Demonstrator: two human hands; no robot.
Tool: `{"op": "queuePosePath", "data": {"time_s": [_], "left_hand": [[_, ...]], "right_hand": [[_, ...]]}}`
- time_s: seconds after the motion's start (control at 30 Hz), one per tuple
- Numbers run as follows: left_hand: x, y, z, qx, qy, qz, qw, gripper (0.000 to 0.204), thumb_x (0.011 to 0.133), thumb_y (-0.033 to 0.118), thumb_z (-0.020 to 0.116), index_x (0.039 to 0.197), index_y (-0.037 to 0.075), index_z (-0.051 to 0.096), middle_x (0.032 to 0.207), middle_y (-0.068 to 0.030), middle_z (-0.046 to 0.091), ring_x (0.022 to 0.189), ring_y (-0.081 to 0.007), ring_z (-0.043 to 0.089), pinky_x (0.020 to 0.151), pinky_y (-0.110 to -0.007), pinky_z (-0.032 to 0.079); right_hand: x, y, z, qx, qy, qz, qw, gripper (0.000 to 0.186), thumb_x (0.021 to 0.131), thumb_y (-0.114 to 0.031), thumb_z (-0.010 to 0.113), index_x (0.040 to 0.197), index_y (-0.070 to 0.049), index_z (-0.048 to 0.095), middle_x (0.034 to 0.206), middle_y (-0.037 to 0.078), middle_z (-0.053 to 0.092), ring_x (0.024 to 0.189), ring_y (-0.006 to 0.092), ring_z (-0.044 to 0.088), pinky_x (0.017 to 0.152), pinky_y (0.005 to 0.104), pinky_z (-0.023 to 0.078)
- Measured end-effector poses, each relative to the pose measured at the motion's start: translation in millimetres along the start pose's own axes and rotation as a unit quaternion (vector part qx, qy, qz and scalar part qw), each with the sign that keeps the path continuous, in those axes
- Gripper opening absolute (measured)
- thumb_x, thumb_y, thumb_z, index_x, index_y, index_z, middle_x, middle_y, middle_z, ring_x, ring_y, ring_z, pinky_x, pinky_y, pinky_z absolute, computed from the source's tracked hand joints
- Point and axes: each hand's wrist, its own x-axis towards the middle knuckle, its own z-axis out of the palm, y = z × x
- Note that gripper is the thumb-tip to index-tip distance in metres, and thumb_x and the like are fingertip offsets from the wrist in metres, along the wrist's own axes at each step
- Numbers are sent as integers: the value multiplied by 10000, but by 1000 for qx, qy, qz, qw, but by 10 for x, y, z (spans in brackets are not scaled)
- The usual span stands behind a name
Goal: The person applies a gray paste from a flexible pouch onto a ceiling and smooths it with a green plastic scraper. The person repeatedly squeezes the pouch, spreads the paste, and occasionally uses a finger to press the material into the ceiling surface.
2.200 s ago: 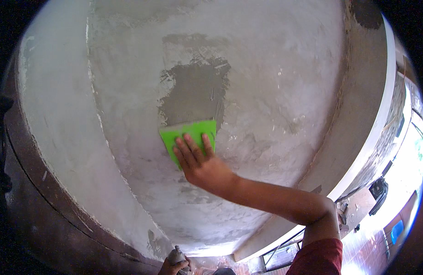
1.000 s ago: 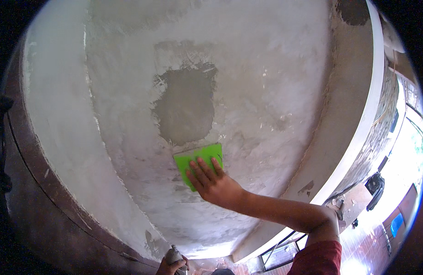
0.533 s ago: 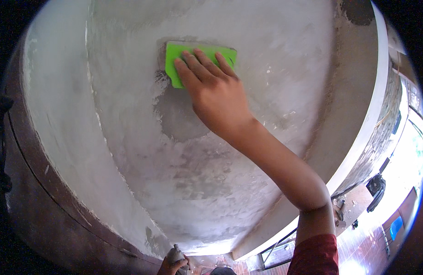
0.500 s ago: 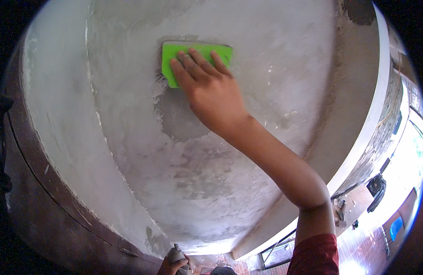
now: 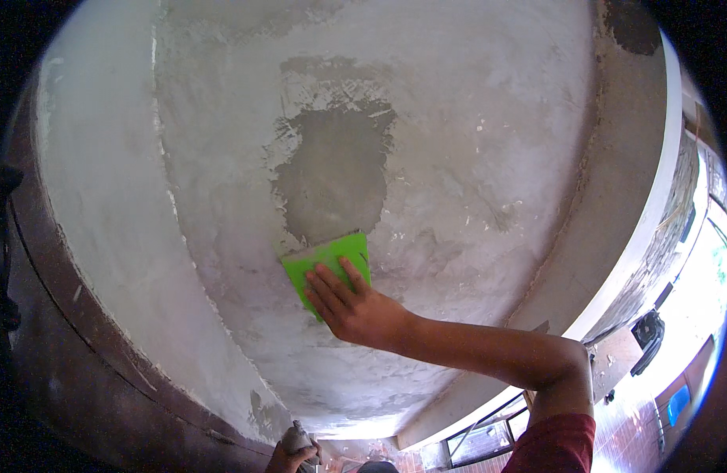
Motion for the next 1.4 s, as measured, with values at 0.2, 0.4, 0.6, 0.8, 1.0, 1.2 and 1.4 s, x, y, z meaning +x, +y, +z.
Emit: {"op": "queuePosePath", "data": {"time_s": [0.2,0.4,0.6,0.8,1.0,1.2,1.4], "left_hand": [[-81,73,27,-9,21,-18,1000,425,817,35,678,1206,80,514,884,-24,614,762,-135,632,677,-289,543],[-93,79,55,10,23,-18,1000,369,833,48,673,1174,82,537,864,-13,617,773,-131,634,638,-288,527],[-31,47,58,-17,11,-8,1000,360,831,34,683,1163,88,553,879,-14,625,769,-129,633,627,-293,536],[-30,93,73,-30,35,-9,999,419,813,0,683,1194,94,538,890,-21,627,755,-129,629,658,-286,548],[-40,135,66,-27,9,1,1000,410,815,9,681,1188,96,537,869,-18,626,748,-127,627,664,-281,534],[-40,154,111,-21,12,-5,1000,351,822,17,675,1139,100,550,845,-18,628,724,-130,625,647,-281,522],[14,-87,22,-4,15,4,1000,301,829,10,675,1090,88,546,820,-27,629,673,-129,618,599,-284,514]], "right_hand": [[35,232,-632,82,20,17,996,491,815,-136,587,1300,-67,564,1359,140,540,1289,278,497,1075,486,385],[612,1192,-902,-49,202,108,972,550,761,-3,616,1303,-83,568,1329,120,574,1227,264,562,1044,471,434],[711,938,-294,-118,100,79,985,579,788,-103,608,1350,-17,495,1401,222,475,1310,363,460,1056,529,395],[203,197,130,-49,65,1,997,450,812,-183,562,1219,3,607,1307,257,547,1270,391,495,1042,596,374],[-11,-34,-196,79,-43,-14,996,451,811,-163,579,1241,-25,590,1285,194,575,1228,313,542,1046,505,408],[199,430,-820,78,73,67,992,456,792,-81,621,1247,-67,600,1262,127,614,1190,245,586,1020,431,458],[546,1147,-609,-100,165,141,971,507,776,-37,616,1280,-81,588,1318,119,584,1248,262,543,1043,467,440]]}}
